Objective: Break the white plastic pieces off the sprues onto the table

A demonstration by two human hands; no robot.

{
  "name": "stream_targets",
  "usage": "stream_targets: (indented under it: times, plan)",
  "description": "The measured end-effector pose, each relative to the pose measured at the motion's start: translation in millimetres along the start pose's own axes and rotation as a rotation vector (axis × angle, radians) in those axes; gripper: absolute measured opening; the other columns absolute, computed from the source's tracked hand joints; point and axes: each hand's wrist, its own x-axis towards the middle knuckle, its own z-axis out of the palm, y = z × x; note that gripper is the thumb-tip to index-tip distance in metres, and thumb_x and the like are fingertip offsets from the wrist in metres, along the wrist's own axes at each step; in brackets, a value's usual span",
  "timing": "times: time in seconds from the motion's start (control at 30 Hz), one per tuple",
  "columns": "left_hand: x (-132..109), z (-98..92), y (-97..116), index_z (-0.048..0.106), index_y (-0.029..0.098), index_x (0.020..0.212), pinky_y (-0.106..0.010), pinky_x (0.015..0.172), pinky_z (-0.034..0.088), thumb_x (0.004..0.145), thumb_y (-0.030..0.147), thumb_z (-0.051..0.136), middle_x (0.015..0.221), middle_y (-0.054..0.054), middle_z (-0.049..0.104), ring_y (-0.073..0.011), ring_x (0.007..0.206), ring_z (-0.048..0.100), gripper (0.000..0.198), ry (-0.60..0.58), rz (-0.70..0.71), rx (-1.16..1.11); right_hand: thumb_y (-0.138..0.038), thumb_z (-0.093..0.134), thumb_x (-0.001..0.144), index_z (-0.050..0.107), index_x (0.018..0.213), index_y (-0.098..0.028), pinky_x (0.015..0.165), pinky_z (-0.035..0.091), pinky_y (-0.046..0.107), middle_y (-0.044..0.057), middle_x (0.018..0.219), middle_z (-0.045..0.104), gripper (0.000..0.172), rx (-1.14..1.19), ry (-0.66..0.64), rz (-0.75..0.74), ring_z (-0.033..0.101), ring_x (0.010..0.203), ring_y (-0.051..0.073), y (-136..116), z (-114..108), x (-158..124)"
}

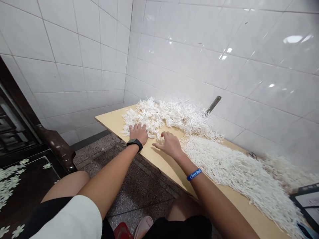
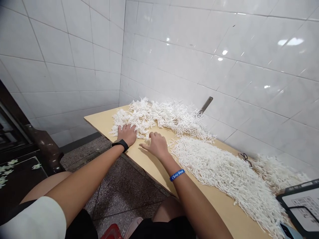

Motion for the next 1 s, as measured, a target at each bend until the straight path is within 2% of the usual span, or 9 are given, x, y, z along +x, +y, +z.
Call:
stream_targets:
  times: [0.1,0.2,0.3,0.4,0.53,0.63,0.73,0.87,1.0]
  plan:
    - [-1.1,-2.1,1.1,0.052,0.022,0.130,-0.056,0.110,0.014,0.094,0.036,0.027,0.141,-0.013,0.047,-0.0325,0.131,0.036,0.045,0.001,0.000,0.002,-0.037,0.061,0.079,0.058,0.091,-0.018,0.086,0.039,0.039,0.014,0.102,0.063,0.023,0.150,-0.004,0.048,0.055,0.100,0.030,-1.0,16.0,14.5]
    - [-2.0,-4.6,2.5,0.051,0.023,0.130,-0.055,0.111,0.014,0.094,0.034,0.030,0.141,-0.012,0.048,-0.0318,0.131,0.036,0.044,-0.014,-0.008,-0.006,-0.028,0.054,0.082,0.060,0.081,-0.018,0.081,0.041,0.035,0.010,0.092,0.066,0.011,0.399,-0.068,0.117,0.059,0.092,0.025,11.9,23.0,21.4]
    - [-1.9,-5.1,2.9,0.051,0.022,0.130,-0.055,0.111,0.013,0.093,0.033,0.030,0.140,-0.012,0.048,-0.0320,0.131,0.036,0.044,-0.029,-0.014,-0.018,-0.030,0.050,0.084,0.063,0.086,-0.017,0.069,0.044,0.030,0.006,0.080,0.068,0.019,0.545,-0.131,0.138,0.062,0.076,0.020,24.3,24.3,23.5]
    - [-1.3,-4.0,2.4,0.051,0.022,0.130,-0.056,0.111,0.012,0.094,0.033,0.030,0.140,-0.013,0.048,-0.0318,0.132,0.035,0.044,-0.027,-0.013,-0.019,-0.032,0.046,0.086,0.061,0.103,-0.014,0.063,0.045,0.028,0.008,0.079,0.070,0.029,0.705,-0.179,0.161,0.062,0.067,0.017,31.2,26.0,24.0]
    - [-1.0,-2.5,2.0,0.050,0.022,0.131,-0.056,0.111,0.012,0.094,0.035,0.029,0.142,-0.013,0.046,-0.0321,0.132,0.035,0.045,-0.039,-0.015,-0.021,-0.037,0.047,0.087,0.055,0.118,-0.014,0.060,0.044,0.027,0.008,0.078,0.068,0.039,0.898,-0.190,0.172,0.062,0.066,0.016,38.0,30.4,22.6]
    - [-1.8,-2.4,2.2,0.050,0.022,0.131,-0.056,0.111,0.013,0.094,0.034,0.029,0.142,-0.013,0.047,-0.0316,0.131,0.036,0.045,-0.026,-0.010,-0.016,-0.042,0.056,0.083,0.056,0.116,-0.017,0.061,0.042,0.026,0.003,0.070,0.062,0.042,1.073,-0.187,0.126,0.061,0.070,0.016,42.9,30.6,19.0]
    - [-2.9,-3.4,2.4,0.051,0.022,0.130,-0.056,0.111,0.015,0.094,0.034,0.030,0.140,-0.013,0.049,-0.0312,0.130,0.037,0.044,-0.003,-0.001,-0.008,-0.040,0.062,0.079,0.060,0.113,-0.018,0.068,0.044,0.028,0.002,0.075,0.060,0.040,1.074,-0.212,0.058,0.060,0.074,0.016,44.2,26.9,15.1]
    - [-3.4,-4.3,2.8,0.051,0.023,0.130,-0.055,0.111,0.015,0.094,0.035,0.030,0.141,-0.012,0.048,-0.0309,0.131,0.036,0.043,-0.014,-0.005,0.004,-0.030,0.064,0.074,0.064,0.110,-0.019,0.074,0.046,0.029,0.005,0.095,0.063,0.037,0.916,-0.187,0.050,0.059,0.083,0.017,39.5,23.9,12.1]
    - [-2.8,-1.6,2.4,0.051,0.023,0.130,-0.055,0.111,0.013,0.094,0.035,0.029,0.142,-0.012,0.047,-0.0307,0.130,0.036,0.043,-0.007,0.005,0.008,-0.024,0.060,0.072,0.063,0.112,-0.017,0.073,0.047,0.028,0.005,0.094,0.065,0.040,0.844,-0.180,0.047,0.059,0.080,0.016,34.3,25.8,11.0]
